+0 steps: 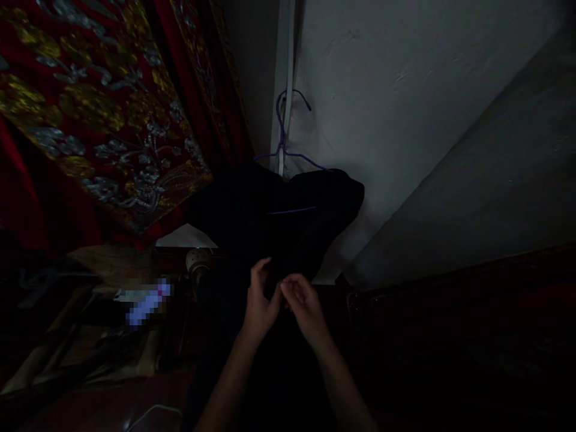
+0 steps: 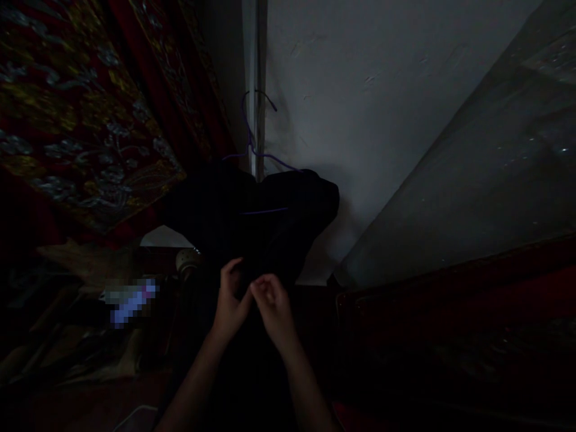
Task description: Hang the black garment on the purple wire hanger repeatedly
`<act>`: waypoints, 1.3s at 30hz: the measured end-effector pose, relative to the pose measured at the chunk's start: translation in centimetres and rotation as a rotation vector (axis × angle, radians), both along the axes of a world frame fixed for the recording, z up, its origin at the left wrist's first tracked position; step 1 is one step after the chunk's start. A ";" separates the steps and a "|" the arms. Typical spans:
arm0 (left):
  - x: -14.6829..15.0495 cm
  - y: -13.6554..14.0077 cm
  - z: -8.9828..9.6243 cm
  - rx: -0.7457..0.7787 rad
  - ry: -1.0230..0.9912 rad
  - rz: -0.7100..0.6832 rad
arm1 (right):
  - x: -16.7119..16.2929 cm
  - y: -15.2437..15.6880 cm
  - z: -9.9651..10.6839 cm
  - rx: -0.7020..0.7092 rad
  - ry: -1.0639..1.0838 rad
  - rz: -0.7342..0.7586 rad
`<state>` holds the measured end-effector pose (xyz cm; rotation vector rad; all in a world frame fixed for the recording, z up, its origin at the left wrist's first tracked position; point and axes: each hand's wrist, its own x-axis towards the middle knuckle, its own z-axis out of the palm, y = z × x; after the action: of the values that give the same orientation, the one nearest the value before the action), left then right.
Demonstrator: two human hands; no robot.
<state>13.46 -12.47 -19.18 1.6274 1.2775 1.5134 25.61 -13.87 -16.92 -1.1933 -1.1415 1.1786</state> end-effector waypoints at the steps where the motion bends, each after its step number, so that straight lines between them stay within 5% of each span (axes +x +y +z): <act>1: 0.2 -0.3 -0.1 -0.011 -0.047 0.014 | -0.5 -0.1 -0.2 0.012 -0.024 0.016; 8: 0.0 -1.0 -0.4 -0.078 -0.233 0.030 | -0.7 1.4 0.3 0.068 -0.224 -0.002; 25: 1.5 -1.4 -0.3 0.009 -0.141 0.140 | 1.4 1.6 2.6 -0.059 -0.057 0.206; 29: 2.0 -1.1 -0.9 0.031 -0.119 0.188 | 1.3 4.6 6.4 -0.120 0.100 0.188; 35: 2.1 0.1 -2.3 0.057 0.050 0.177 | 1.1 11.3 15.9 0.157 0.244 0.103; 39: 1.8 1.1 -1.9 0.044 0.149 0.102 | 0.3 12.1 18.1 0.245 0.283 0.134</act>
<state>15.21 -11.40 -21.12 1.7546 1.4360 1.5136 25.88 -1.75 1.14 -0.7481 -1.1235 1.2243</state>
